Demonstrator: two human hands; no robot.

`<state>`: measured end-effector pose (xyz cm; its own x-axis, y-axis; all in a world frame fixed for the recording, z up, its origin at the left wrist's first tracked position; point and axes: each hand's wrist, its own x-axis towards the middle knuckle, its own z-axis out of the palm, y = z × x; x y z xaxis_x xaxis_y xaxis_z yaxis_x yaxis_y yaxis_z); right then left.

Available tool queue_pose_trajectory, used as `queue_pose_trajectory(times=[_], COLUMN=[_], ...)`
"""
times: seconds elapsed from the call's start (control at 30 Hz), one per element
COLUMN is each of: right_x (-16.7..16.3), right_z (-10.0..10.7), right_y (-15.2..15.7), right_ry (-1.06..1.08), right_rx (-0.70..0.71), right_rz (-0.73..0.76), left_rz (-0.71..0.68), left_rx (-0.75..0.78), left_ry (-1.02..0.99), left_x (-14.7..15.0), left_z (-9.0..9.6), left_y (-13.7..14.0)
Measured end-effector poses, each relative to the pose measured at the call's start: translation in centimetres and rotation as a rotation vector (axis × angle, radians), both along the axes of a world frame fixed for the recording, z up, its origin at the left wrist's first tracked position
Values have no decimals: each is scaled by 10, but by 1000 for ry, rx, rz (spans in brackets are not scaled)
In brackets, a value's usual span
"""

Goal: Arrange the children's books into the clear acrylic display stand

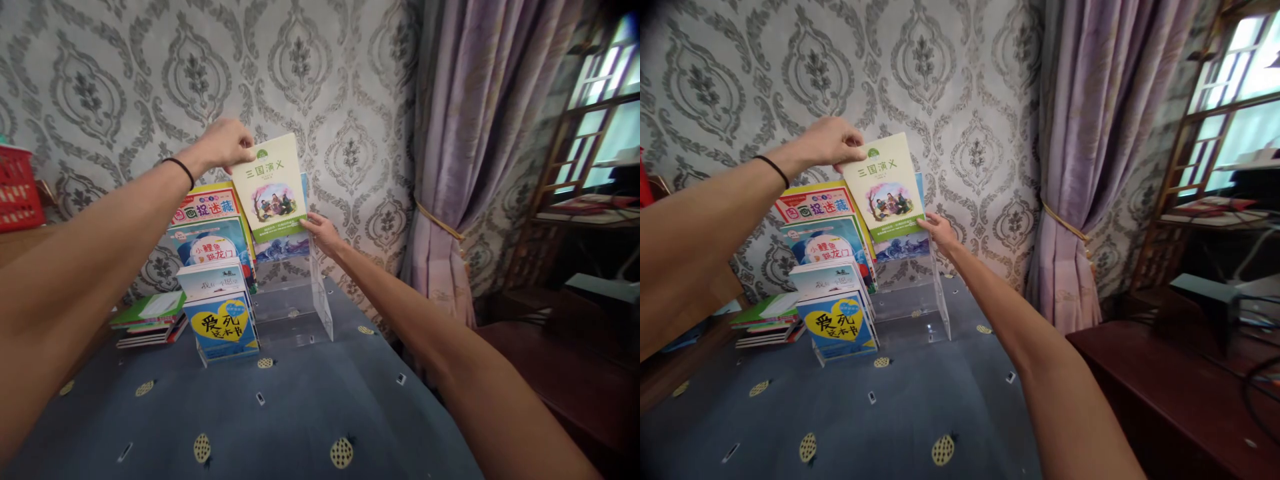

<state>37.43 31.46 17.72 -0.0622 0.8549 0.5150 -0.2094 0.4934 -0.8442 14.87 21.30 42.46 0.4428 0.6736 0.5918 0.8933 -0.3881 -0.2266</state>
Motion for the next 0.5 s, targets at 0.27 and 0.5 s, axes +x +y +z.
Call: queue_pose_trajectory(times=[0.27, 0.5], right_x=[3, 3], right_z=[-2, -4], right_y=[2, 1], right_ry=[34, 60], right_rx=[138, 163], right_rz=[26, 81], left_rz=[8, -52], left_rx=[-25, -4], left_ry=[52, 86], left_x=[10, 14], left_z=[-5, -5], left_y=[-15, -14])
